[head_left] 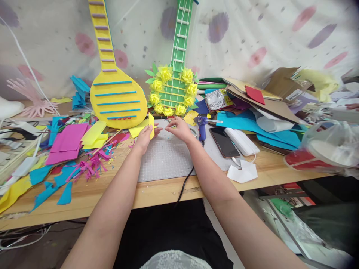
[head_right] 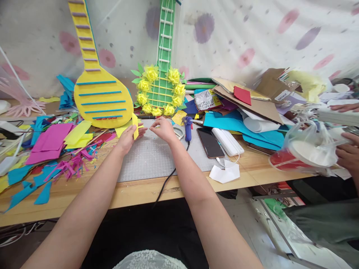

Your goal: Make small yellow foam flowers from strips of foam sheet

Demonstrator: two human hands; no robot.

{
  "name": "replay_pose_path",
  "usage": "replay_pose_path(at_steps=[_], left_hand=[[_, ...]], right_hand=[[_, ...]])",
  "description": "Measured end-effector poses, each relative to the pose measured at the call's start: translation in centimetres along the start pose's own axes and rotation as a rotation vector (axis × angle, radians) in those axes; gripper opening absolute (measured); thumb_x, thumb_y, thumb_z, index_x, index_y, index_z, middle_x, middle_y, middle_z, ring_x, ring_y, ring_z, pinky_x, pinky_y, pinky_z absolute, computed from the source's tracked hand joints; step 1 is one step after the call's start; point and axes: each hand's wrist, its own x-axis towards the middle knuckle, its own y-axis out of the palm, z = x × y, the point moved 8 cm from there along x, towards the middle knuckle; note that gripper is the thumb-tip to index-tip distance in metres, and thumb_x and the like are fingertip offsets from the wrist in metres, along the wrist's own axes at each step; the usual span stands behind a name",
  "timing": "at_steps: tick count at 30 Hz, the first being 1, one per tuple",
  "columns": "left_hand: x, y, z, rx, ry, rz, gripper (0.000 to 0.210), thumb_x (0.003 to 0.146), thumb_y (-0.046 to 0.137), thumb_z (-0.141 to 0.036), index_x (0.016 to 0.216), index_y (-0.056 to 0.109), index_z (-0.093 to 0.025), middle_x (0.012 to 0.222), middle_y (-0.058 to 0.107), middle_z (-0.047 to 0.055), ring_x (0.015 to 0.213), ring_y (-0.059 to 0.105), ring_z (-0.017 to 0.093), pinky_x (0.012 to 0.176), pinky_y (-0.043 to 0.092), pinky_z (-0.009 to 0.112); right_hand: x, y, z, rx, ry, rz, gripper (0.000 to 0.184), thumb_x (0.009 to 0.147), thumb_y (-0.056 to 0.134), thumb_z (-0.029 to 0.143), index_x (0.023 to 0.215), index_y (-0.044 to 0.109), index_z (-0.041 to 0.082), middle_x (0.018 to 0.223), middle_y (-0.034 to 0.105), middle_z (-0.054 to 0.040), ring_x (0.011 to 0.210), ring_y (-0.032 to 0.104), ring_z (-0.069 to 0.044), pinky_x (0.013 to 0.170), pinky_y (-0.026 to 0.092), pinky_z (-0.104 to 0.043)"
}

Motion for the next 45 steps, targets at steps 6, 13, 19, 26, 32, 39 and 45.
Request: replay_pose_path(at_steps=[6,13,19,26,32,39,45], left_hand=[[0.4,-0.7,0.0,0.039,0.042,-0.076,0.037,0.078,0.057,-0.045,0.103,0.065,-0.019,0.119,0.063,0.009,0.104,0.059,0.020,0.088,0.044,0.033],[-0.1,0.9,0.9,-0.064,-0.053,0.056,0.029,0.080,0.056,-0.039,0.102,0.064,-0.022,0.126,0.058,0.005,0.110,0.057,0.020,0.090,0.046,0.033],[-0.4,1.7,1.1,-0.096,-0.094,0.131,0.023,0.081,0.055,-0.033,0.099,0.068,-0.025,0.122,0.062,0.002,0.109,0.058,0.022,0.094,0.044,0.036],[-0.3,2.1,1.1,-0.114,-0.085,0.190,0.026,0.081,0.055,-0.032,0.101,0.068,-0.022,0.125,0.060,0.003,0.111,0.058,0.023,0.099,0.040,0.037],[-0.3,2.1,1.2,-0.094,-0.080,0.189,0.028,0.081,0.055,-0.034,0.104,0.066,-0.022,0.127,0.059,0.003,0.114,0.056,0.023,0.102,0.038,0.039],[-0.2,2.0,1.3,-0.078,-0.070,0.170,0.029,0.081,0.056,-0.034,0.104,0.066,-0.021,0.126,0.060,0.005,0.112,0.057,0.023,0.100,0.040,0.039],[-0.1,1.9,1.5,-0.064,-0.071,0.145,0.027,0.082,0.055,-0.034,0.104,0.065,-0.021,0.121,0.063,0.005,0.109,0.059,0.024,0.096,0.041,0.038]], right_hand=[[-0.1,-0.3,0.6,0.079,-0.031,0.014,0.009,0.066,0.069,0.027,0.063,0.066,0.020,0.087,0.060,-0.0039,0.093,0.057,-0.020,0.087,0.043,-0.038],[-0.4,0.5,2.2,0.303,-0.143,0.133,0.013,0.068,0.068,0.032,0.066,0.065,0.020,0.083,0.059,-0.0014,0.085,0.057,-0.014,0.085,0.043,-0.033],[-0.1,1.3,1.7,0.312,-0.167,0.135,0.010,0.068,0.067,0.029,0.064,0.066,0.020,0.079,0.058,-0.0007,0.083,0.055,-0.014,0.084,0.042,-0.032],[0.0,1.4,1.0,0.305,-0.089,0.095,0.011,0.065,0.069,0.029,0.063,0.065,0.019,0.078,0.054,0.0003,0.080,0.054,-0.013,0.082,0.042,-0.030],[0.0,1.5,0.8,0.284,-0.091,0.082,0.016,0.066,0.069,0.034,0.063,0.065,0.019,0.077,0.056,-0.0004,0.080,0.054,-0.013,0.081,0.042,-0.030],[0.2,1.7,0.6,0.273,-0.084,0.073,0.018,0.066,0.070,0.035,0.063,0.065,0.018,0.077,0.058,-0.0015,0.080,0.055,-0.014,0.081,0.042,-0.029],[0.2,1.7,0.6,0.244,-0.073,0.059,0.024,0.066,0.070,0.041,0.063,0.065,0.017,0.077,0.058,-0.0027,0.079,0.055,-0.014,0.080,0.042,-0.030]])
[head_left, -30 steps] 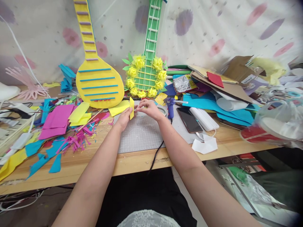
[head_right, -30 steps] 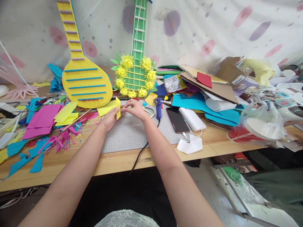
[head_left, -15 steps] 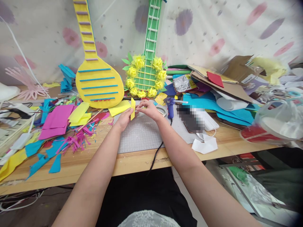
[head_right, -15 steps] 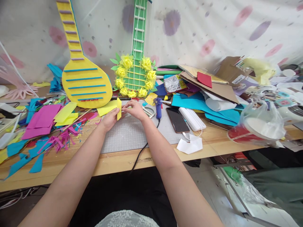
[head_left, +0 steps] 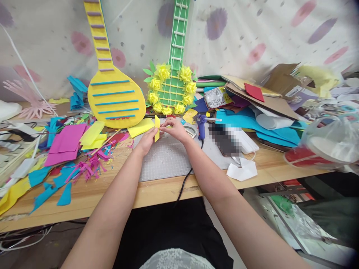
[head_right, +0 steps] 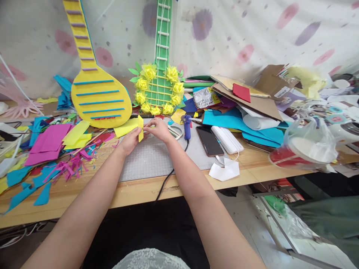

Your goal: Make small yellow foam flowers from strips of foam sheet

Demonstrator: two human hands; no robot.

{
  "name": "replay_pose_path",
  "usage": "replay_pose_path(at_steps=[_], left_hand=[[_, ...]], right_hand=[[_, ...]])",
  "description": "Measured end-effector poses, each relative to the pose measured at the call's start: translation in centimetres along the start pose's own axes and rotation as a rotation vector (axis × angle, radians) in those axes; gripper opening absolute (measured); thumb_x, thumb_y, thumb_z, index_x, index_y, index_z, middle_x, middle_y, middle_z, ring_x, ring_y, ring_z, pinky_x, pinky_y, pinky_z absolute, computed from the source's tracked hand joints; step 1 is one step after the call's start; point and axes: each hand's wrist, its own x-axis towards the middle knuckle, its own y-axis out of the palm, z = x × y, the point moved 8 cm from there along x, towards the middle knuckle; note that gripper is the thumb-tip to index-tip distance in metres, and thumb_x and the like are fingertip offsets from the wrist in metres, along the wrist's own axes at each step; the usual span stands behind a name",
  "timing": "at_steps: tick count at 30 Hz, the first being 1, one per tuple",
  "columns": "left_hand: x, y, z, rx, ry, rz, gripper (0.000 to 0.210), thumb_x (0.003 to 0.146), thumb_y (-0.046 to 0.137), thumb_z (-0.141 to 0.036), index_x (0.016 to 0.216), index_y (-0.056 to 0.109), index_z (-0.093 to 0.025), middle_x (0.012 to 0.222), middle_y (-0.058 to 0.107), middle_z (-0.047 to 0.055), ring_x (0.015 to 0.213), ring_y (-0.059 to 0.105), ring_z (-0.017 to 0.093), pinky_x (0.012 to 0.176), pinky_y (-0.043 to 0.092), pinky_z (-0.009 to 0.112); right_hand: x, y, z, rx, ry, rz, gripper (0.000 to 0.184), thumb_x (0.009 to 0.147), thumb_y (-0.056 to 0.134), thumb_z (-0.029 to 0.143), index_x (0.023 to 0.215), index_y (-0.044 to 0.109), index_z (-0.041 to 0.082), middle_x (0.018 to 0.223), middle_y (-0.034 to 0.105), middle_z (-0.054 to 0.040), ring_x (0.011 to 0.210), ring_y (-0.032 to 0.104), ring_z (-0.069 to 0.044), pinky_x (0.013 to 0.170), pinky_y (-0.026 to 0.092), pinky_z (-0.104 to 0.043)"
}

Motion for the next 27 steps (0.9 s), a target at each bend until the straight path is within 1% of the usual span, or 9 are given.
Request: replay_pose_path(at_steps=[6,12,17,22,24,27], left_hand=[[0.02,0.05,0.05,-0.007,-0.003,0.003,0.025,0.081,0.057,-0.035,0.101,0.066,-0.023,0.119,0.064,0.004,0.111,0.057,0.023,0.098,0.041,0.037],[-0.10,0.28,-0.09,-0.003,-0.004,0.027,0.024,0.079,0.058,-0.035,0.098,0.068,-0.023,0.121,0.063,0.003,0.116,0.055,0.024,0.101,0.039,0.037],[-0.06,0.30,-0.13,0.030,0.015,0.043,0.028,0.076,0.060,-0.042,0.096,0.068,-0.024,0.122,0.062,0.002,0.116,0.055,0.024,0.101,0.039,0.038],[-0.13,0.51,-0.25,0.050,0.035,0.077,0.037,0.074,0.060,-0.050,0.101,0.067,-0.027,0.126,0.060,0.001,0.116,0.054,0.024,0.098,0.041,0.037],[-0.20,0.65,-0.40,0.080,0.052,0.082,0.036,0.073,0.062,-0.049,0.100,0.068,-0.026,0.123,0.062,0.002,0.116,0.054,0.024,0.098,0.041,0.037],[-0.26,0.42,-0.48,0.071,0.050,0.027,0.029,0.073,0.065,-0.042,0.096,0.069,-0.026,0.120,0.064,0.001,0.115,0.055,0.024,0.098,0.041,0.036]], right_hand=[[-0.10,-0.01,0.06,-0.029,0.007,-0.017,0.029,0.066,0.069,0.047,0.064,0.064,0.018,0.079,0.059,-0.0026,0.080,0.055,-0.015,0.080,0.043,-0.030],[-0.26,-0.08,0.13,-0.065,0.021,-0.032,0.028,0.067,0.069,0.046,0.064,0.064,0.018,0.080,0.059,-0.0027,0.082,0.055,-0.015,0.081,0.043,-0.030],[-0.27,-0.17,0.24,-0.079,0.049,-0.039,0.027,0.066,0.070,0.045,0.063,0.064,0.018,0.081,0.059,-0.0027,0.082,0.056,-0.015,0.079,0.043,-0.030],[-0.27,-0.09,0.02,-0.106,0.066,-0.047,0.024,0.068,0.069,0.041,0.065,0.064,0.018,0.082,0.060,-0.0021,0.082,0.056,-0.014,0.080,0.042,-0.029],[-0.27,-0.07,-0.12,-0.128,0.077,-0.056,0.021,0.068,0.069,0.038,0.065,0.065,0.018,0.083,0.060,-0.0020,0.083,0.056,-0.014,0.081,0.042,-0.029],[-0.27,-0.07,-0.15,-0.135,0.085,-0.055,0.018,0.067,0.069,0.035,0.065,0.065,0.018,0.083,0.060,-0.0021,0.083,0.056,-0.014,0.081,0.042,-0.029]])
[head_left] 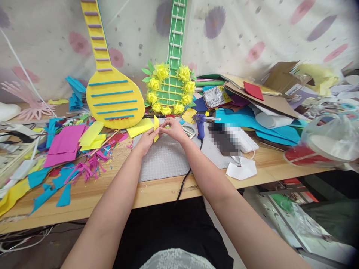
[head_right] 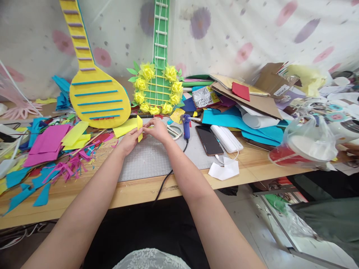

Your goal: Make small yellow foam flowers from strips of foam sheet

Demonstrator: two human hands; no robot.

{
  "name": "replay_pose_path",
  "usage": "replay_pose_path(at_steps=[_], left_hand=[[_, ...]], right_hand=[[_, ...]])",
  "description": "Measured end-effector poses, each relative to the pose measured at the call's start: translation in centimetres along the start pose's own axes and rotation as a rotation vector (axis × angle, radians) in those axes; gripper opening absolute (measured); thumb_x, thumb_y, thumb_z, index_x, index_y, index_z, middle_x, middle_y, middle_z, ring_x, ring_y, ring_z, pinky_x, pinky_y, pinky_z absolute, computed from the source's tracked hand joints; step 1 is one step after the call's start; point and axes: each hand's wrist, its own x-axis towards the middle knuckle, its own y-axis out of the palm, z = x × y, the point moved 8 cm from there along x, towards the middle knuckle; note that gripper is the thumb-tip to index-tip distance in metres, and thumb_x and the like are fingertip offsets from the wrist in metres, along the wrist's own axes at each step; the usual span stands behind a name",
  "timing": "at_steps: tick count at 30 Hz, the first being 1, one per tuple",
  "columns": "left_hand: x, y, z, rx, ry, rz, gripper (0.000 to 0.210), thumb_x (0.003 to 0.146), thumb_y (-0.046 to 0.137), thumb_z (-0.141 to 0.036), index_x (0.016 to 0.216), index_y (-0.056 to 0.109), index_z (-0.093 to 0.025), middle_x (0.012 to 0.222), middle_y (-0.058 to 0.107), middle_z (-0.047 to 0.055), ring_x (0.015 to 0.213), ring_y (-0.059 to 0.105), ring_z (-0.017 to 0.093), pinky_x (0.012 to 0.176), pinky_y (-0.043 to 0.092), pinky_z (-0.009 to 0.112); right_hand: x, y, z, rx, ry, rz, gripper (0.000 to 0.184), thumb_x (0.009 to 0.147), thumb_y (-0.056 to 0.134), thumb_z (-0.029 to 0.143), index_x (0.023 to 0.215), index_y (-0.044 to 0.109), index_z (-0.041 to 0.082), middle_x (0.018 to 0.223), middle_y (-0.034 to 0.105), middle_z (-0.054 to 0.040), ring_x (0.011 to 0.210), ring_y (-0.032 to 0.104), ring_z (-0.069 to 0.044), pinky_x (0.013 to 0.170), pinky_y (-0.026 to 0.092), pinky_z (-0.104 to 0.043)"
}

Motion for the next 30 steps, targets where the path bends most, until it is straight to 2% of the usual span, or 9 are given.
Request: replay_pose_path(at_steps=[3,9,14,22,30], left_hand=[[0.0,-0.1,0.2,-0.077,-0.048,-0.021,0.025,0.076,0.062,-0.037,0.097,0.069,-0.026,0.123,0.062,0.001,0.113,0.057,0.024,0.096,0.042,0.037],[-0.2,-0.2,0.2,-0.146,-0.109,0.011,0.029,0.081,0.057,-0.030,0.107,0.066,-0.020,0.128,0.057,0.005,0.106,0.060,0.021,0.093,0.045,0.036],[-0.4,0.1,0.0,-0.174,-0.134,0.042,0.032,0.084,0.052,-0.028,0.113,0.063,-0.020,0.132,0.054,0.006,0.102,0.061,0.020,0.093,0.047,0.038],[-0.5,0.1,0.1,-0.209,-0.159,0.025,0.034,0.085,0.051,-0.028,0.116,0.061,-0.021,0.126,0.059,0.006,0.101,0.061,0.020,0.090,0.050,0.037],[-0.4,0.0,0.4,-0.202,-0.177,0.036,0.036,0.084,0.053,-0.028,0.119,0.060,-0.023,0.125,0.059,0.005,0.102,0.061,0.020,0.093,0.049,0.039]], right_hand=[[0.0,-0.2,0.4,0.037,-0.016,0.023,0.017,0.070,0.066,0.035,0.066,0.067,0.018,0.081,0.060,-0.0020,0.082,0.056,-0.014,0.080,0.042,-0.029],[-0.2,-0.5,1.3,0.118,-0.072,0.116,0.016,0.074,0.056,0.020,0.071,0.072,0.021,0.080,0.064,-0.0015,0.087,0.056,-0.014,0.080,0.043,-0.027],[-0.3,-0.3,1.2,0.186,-0.113,0.178,0.018,0.076,0.056,0.025,0.075,0.072,0.019,0.079,0.067,-0.0028,0.085,0.058,-0.015,0.080,0.044,-0.029],[0.0,-0.2,0.4,0.170,-0.077,0.101,0.007,0.069,0.066,0.025,0.067,0.069,0.019,0.077,0.065,-0.0016,0.080,0.058,-0.014,0.078,0.043,-0.027],[0.0,-0.1,0.3,0.167,-0.068,0.087,0.015,0.067,0.069,0.033,0.069,0.069,0.018,0.078,0.064,-0.0021,0.079,0.057,-0.014,0.077,0.042,-0.027]])
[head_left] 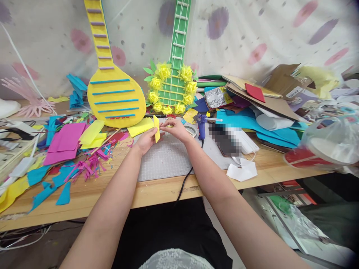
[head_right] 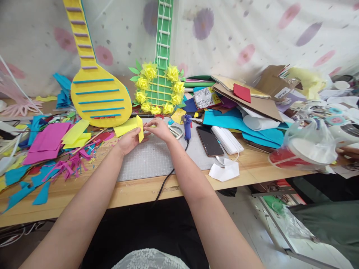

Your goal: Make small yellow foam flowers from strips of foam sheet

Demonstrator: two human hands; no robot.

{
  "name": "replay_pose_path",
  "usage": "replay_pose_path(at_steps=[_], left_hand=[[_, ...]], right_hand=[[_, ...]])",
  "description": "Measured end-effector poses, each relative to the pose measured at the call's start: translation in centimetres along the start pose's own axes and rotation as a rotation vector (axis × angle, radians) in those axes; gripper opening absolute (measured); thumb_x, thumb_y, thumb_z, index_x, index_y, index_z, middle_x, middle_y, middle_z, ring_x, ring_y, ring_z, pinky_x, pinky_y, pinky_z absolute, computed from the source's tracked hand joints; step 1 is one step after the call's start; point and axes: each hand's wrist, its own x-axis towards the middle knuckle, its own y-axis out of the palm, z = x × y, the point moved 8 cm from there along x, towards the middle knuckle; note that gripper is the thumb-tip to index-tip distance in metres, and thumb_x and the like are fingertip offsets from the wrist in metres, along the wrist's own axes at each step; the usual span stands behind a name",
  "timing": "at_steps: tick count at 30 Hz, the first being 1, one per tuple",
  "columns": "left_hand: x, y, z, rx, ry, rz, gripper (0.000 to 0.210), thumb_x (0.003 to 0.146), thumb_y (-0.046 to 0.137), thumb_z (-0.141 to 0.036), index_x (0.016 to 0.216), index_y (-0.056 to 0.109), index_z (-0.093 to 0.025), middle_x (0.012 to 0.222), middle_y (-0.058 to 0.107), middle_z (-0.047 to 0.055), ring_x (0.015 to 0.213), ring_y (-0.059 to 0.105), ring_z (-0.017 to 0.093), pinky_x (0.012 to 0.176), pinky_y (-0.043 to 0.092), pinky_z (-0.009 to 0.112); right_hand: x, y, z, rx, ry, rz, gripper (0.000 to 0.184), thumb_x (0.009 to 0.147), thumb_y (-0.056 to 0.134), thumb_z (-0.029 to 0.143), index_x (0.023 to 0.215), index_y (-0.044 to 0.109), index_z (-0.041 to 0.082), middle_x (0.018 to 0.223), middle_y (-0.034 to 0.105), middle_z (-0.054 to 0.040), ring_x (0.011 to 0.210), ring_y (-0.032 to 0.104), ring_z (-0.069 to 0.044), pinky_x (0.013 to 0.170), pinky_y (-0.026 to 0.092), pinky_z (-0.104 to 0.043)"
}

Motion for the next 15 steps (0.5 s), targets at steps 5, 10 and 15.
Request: replay_pose_path(at_steps=[5,10,15], left_hand=[[0.06,0.03,0.04,-0.022,0.009,0.002,0.036,0.082,0.056,-0.028,0.118,0.060,-0.024,0.125,0.059,0.005,0.099,0.062,0.019,0.091,0.049,0.037],[-0.04,0.02,0.07,0.023,0.011,-0.009,0.038,0.083,0.056,-0.030,0.121,0.058,-0.025,0.126,0.058,0.004,0.098,0.063,0.017,0.093,0.048,0.037],[-0.12,0.18,0.06,0.039,0.018,0.018,0.041,0.082,0.058,-0.033,0.123,0.056,-0.026,0.126,0.059,0.004,0.100,0.062,0.017,0.096,0.046,0.038]], right_hand=[[-0.11,0.09,0.26,-0.001,-0.007,0.036,0.017,0.069,0.066,0.036,0.071,0.070,0.020,0.079,0.066,-0.0016,0.080,0.057,-0.014,0.078,0.042,-0.028],[-0.07,-0.07,0.18,0.002,-0.008,0.034,0.016,0.066,0.069,0.036,0.070,0.071,0.020,0.076,0.067,-0.0022,0.079,0.057,-0.015,0.076,0.043,-0.029],[-0.04,-0.03,-0.07,0.019,0.024,0.030,0.013,0.064,0.070,0.033,0.067,0.071,0.020,0.074,0.068,-0.0018,0.077,0.058,-0.015,0.076,0.044,-0.030]])
